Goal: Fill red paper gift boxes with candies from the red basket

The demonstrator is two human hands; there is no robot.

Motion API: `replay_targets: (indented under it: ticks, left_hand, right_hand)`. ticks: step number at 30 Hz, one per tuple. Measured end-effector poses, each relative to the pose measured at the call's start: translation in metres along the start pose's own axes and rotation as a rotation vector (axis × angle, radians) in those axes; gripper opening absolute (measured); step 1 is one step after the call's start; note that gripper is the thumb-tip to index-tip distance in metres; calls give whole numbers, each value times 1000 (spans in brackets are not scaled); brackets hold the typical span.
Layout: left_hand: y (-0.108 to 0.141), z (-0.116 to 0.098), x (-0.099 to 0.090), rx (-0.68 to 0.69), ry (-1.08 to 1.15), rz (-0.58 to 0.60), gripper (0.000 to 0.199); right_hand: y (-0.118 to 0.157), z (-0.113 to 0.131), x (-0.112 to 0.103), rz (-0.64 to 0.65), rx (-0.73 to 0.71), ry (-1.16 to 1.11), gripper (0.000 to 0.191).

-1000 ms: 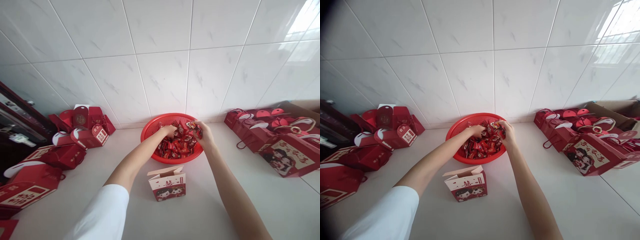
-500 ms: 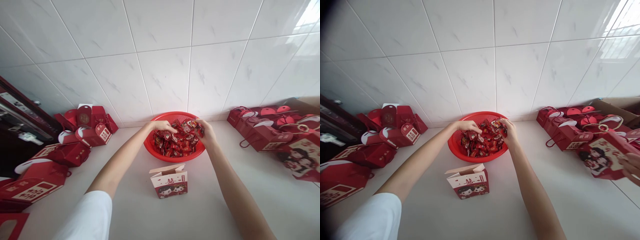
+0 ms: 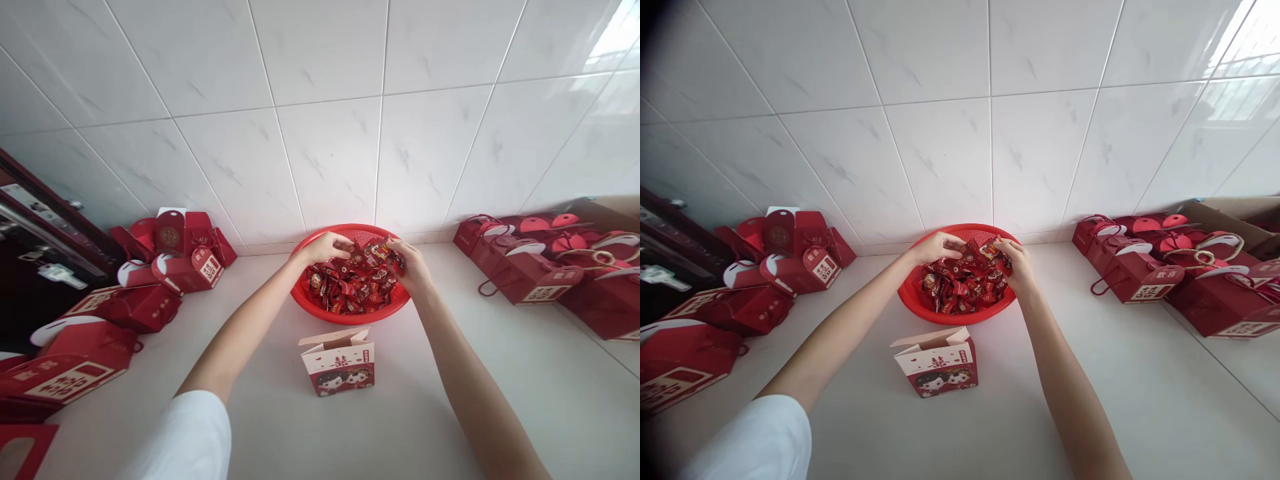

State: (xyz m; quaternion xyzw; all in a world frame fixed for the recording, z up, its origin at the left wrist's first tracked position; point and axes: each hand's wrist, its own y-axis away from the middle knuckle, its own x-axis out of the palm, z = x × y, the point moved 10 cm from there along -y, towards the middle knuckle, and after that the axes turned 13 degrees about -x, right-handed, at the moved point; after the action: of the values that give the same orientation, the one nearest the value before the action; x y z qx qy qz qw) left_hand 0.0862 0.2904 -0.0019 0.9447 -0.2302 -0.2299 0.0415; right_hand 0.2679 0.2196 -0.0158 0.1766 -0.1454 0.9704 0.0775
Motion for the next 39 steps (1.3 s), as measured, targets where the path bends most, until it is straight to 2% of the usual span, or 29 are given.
replay_targets:
  ticks: [6,9,11,15,18,21,23,27,29,31,35,39]
  left_hand:
    - [35,-20,-5,137,332,-136,30]
    - [67,-37,-9,270,484,-159,22]
    - [93,-49,-9,364,510,-166,23]
    - [138,-57,-8,447,381,-229,40]
    - [162,-56,-8,471,249,-262,40]
    - [190,-63,-15,589,100,-370,37]
    - [209,-72,-15,684,-28,-426,33]
    - [235,-89,5,786,-262,-410,28]
    - [244,-91,14,793,-301,-409,29]
    - [250,-88,17,767,-230,-421,25]
    - [258,-64,20,602,-24,-455,13]
    - [258,-40,47,444,-214,-478,18]
  right_hand:
    - [10,-10,15,61,165,-129,25]
    - [19,-7,32,130,231,-192,27]
    - [29,-1,49,222,264,-239,29]
    - [52,13,80,435,312,-279,29]
    - [68,20,92,566,342,-255,35]
    - [83,33,99,680,343,-242,40]
    - [90,42,101,721,330,-213,40]
    - [101,61,100,700,241,-81,29]
    - [105,72,101,683,165,-29,24]
    - [107,82,100,672,95,10,22]
    - [104,99,85,617,-10,110,26]
    - [100,111,70,595,-59,240,30]
